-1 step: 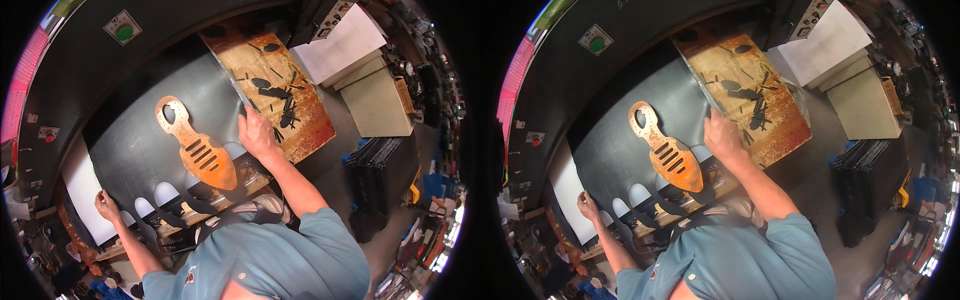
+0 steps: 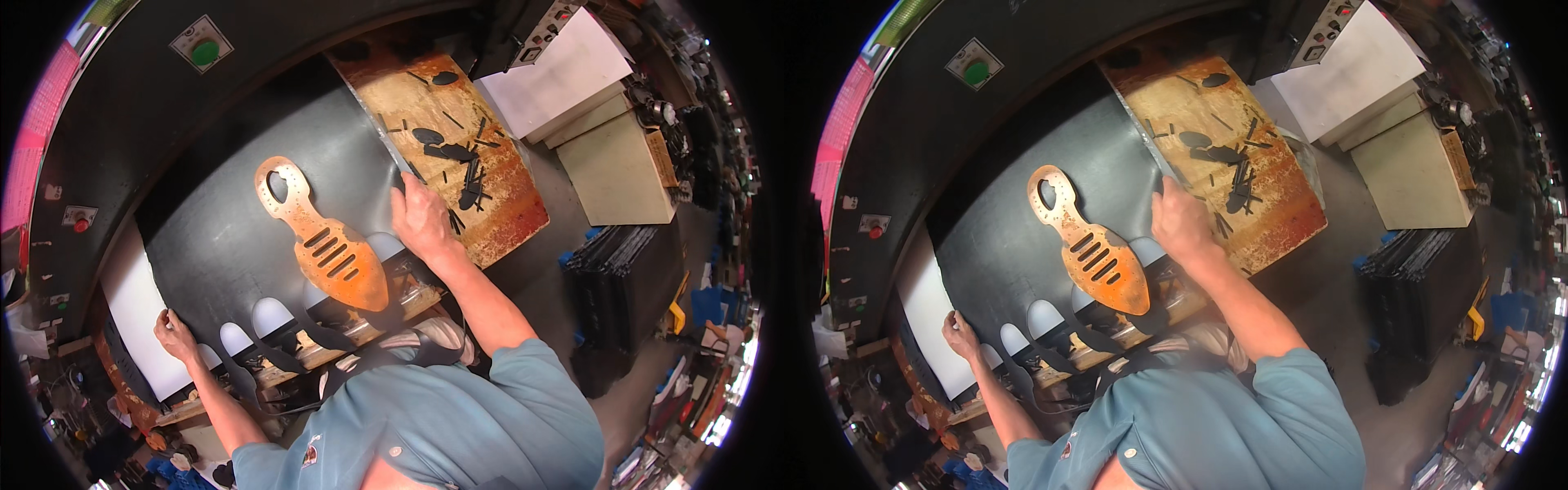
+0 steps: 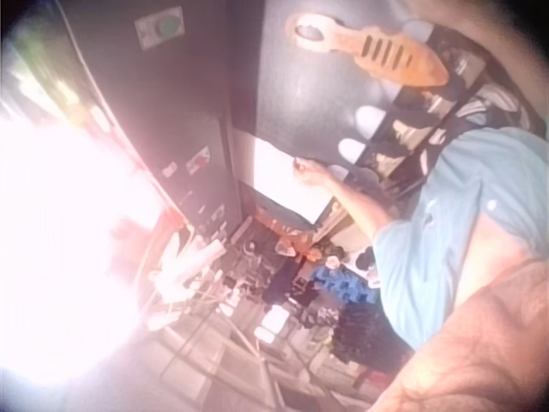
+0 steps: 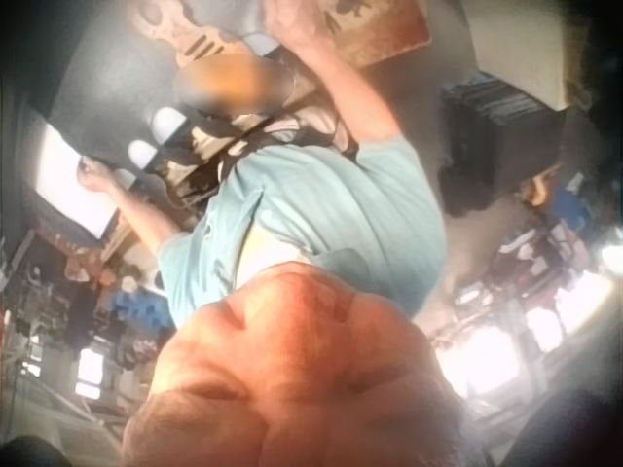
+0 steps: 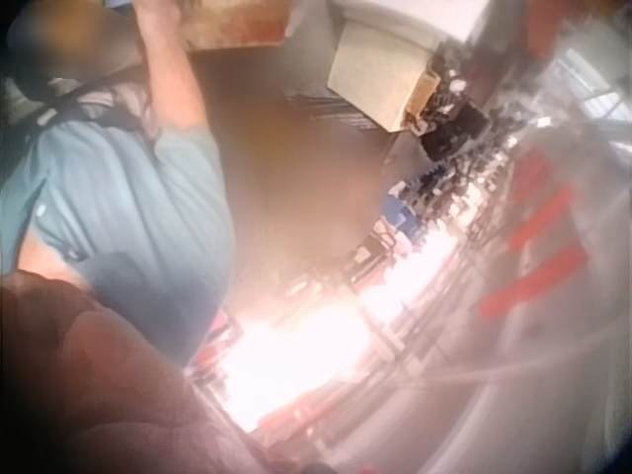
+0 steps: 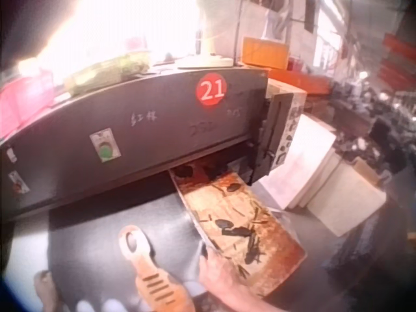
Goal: The person repeatedly places a black sheet with bowling-pin cutouts onto a heated press, closes the press, and removes the sheet. They handle the sheet and a wooden tool, then stack the finished sheets.
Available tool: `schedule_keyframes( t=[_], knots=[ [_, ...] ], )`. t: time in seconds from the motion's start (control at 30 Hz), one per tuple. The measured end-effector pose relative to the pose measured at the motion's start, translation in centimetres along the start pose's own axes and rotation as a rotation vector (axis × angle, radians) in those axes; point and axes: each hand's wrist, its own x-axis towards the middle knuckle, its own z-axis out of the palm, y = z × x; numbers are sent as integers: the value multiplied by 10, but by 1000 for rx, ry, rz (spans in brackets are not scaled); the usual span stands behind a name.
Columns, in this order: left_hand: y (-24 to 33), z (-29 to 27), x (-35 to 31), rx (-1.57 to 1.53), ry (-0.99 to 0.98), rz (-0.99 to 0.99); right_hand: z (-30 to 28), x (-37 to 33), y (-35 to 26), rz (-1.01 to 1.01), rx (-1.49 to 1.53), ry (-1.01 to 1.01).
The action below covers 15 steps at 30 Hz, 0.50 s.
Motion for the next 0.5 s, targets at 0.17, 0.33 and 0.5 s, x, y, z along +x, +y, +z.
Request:
schedule_keyframes(
  t=[0.17,0.33,0.5],
  knots=[
    [-6,10,0,-45,57,54,-22,-1,-15,-140,-89,64],
    [-6,15,2,-141,2,54,-11,-34,-49,-430,43,-74],
    [4,9,1,-142,-13,23,25,-65,-69,-491,-45,-212]
  ],
)
